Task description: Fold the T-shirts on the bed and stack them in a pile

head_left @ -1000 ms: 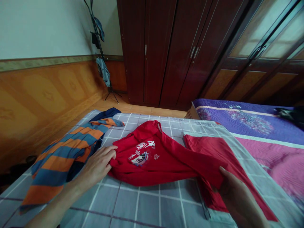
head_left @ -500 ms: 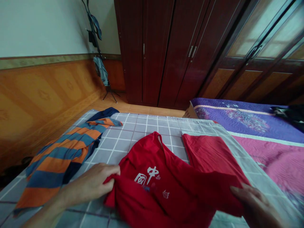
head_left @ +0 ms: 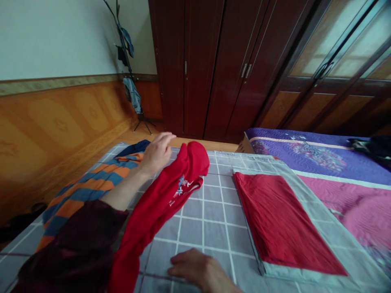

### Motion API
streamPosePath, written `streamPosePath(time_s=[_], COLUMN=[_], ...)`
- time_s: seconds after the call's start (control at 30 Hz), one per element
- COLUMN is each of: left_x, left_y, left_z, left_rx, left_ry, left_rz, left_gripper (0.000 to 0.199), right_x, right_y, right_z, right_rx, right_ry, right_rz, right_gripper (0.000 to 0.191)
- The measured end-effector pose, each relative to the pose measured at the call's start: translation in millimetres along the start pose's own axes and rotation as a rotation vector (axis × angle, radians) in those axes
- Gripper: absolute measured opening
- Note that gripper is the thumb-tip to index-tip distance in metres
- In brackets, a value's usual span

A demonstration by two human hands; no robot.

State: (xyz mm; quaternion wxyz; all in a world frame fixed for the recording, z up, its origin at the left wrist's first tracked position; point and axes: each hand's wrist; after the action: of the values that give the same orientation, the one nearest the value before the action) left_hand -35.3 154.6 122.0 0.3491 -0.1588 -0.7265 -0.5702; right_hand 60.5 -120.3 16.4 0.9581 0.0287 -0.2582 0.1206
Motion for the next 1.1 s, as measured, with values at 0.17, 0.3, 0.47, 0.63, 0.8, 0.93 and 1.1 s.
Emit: streamPosePath(time_s=[0.17, 0.3, 0.47, 0.63, 0.8, 0.93, 1.1], left_x=[5.6, 0.1, 3.2, 47.0, 73.0, 49.3, 26.8], left_y=[-95, -151, -160, -141, -143, -177, -204], left_z=[-56, -75, -67, -91, -108, -102, -117], left_rx=[-0.071, 0.024, 0.178, 0.167, 0.187, 0.379, 0.441], left_ry=[-0.298, -0.137, 0.067, -0.313, -0.562, -0.391, -0.398], left_rz=[0.527, 0.730, 0.756, 0.726, 0.891, 0.821, 0.841], left_gripper=[0.024, 0.031, 0.016, 0.011, 0.011, 0.028, 0.027], right_x=[52, 76, 75, 70, 73, 80, 98], right_y=[-9, 28, 80, 102, 95, 72, 48], right_z=[-30, -40, -47, -56, -52, -32, -7], right_rx=[-0.169, -0.323, -0.368, -0.332, -0.236, -0.172, -0.231], right_ry=[-0.327, -0.521, -0.596, -0.602, -0.552, -0.407, 0.128], right_rz=[-0.436, -0.367, -0.404, -0.461, -0.424, -0.454, -0.592], right_gripper=[0.028, 0.027, 0.035, 0.053, 0.021, 0.019, 0.019])
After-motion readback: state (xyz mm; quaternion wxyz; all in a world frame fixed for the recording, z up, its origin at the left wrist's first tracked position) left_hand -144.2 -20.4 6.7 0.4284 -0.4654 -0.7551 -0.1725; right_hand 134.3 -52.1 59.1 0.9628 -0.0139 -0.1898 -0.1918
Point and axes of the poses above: each hand's wrist, its own y-axis towards the middle knuckle, its own x-axis out of the back of the hand, z = x × y, and after that the axes turned 15 degrees about -x, right-handed
